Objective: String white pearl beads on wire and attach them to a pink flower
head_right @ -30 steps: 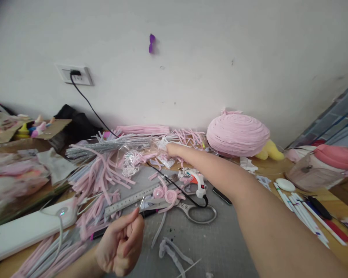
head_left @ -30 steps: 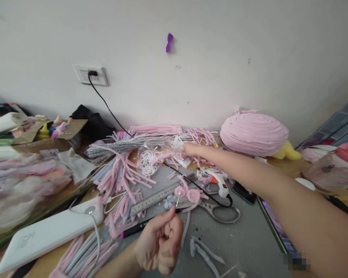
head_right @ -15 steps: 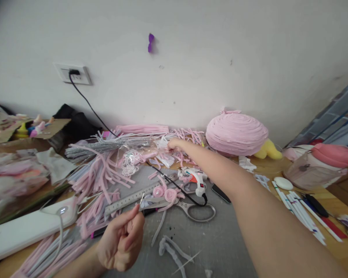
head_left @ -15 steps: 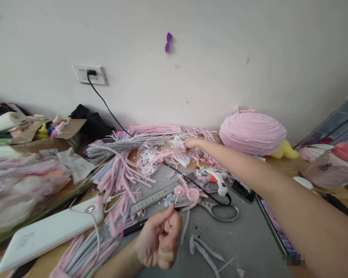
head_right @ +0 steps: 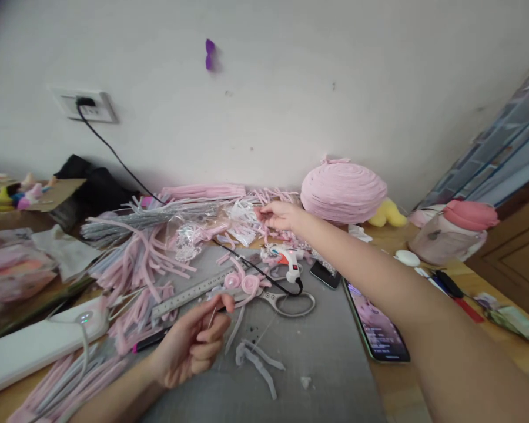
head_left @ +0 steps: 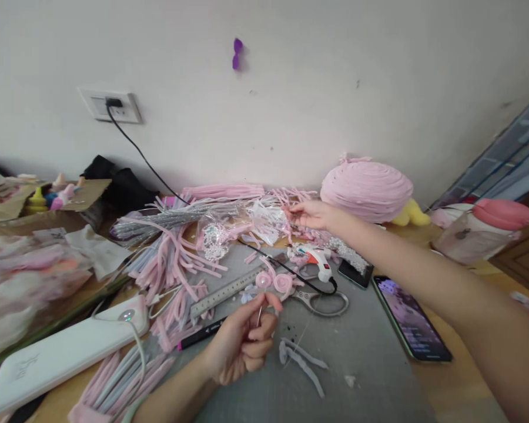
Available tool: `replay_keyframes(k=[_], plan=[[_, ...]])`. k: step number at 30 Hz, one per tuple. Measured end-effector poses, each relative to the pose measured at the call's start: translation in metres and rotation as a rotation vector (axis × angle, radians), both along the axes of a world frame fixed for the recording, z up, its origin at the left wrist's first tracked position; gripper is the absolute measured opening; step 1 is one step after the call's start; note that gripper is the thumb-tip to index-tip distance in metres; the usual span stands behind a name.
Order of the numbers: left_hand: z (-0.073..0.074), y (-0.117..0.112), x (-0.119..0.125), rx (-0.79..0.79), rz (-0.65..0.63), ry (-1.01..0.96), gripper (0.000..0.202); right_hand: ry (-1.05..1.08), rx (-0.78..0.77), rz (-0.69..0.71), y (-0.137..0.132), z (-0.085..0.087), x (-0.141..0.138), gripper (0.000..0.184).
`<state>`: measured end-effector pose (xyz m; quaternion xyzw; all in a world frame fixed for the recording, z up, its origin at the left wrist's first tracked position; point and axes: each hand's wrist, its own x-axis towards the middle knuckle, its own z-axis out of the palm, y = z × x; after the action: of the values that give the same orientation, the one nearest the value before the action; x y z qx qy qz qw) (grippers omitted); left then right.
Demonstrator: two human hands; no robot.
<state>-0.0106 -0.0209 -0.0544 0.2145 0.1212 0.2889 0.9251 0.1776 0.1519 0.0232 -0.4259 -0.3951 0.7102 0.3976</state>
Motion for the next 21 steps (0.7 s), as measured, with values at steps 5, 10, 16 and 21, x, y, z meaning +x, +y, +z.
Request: replay_keyframes(k=[5,10,16,21], plan=[[-0.001,-0.006,0.001,0.048,-0.107,0.086,0.026,-0.030,-0.201,0.087,-0.088,0.001,0.018,0.023],[0.002,-0.010,0.004,0.157,-0.137,0.238,0.024,0.117,-0.337,0.122,-0.158,-0.017,0.014,0.005],[0.004,-0.014,0.015,0.277,-0.023,0.501,0.020,0.463,-0.434,-0.023,-0.181,-0.051,-0.005,0.011],[-0.005,-0.015,0.020,0.378,0.068,0.653,0.023,0.444,-0.333,-0.150,-0.181,-0.064,-0.016,0.014]])
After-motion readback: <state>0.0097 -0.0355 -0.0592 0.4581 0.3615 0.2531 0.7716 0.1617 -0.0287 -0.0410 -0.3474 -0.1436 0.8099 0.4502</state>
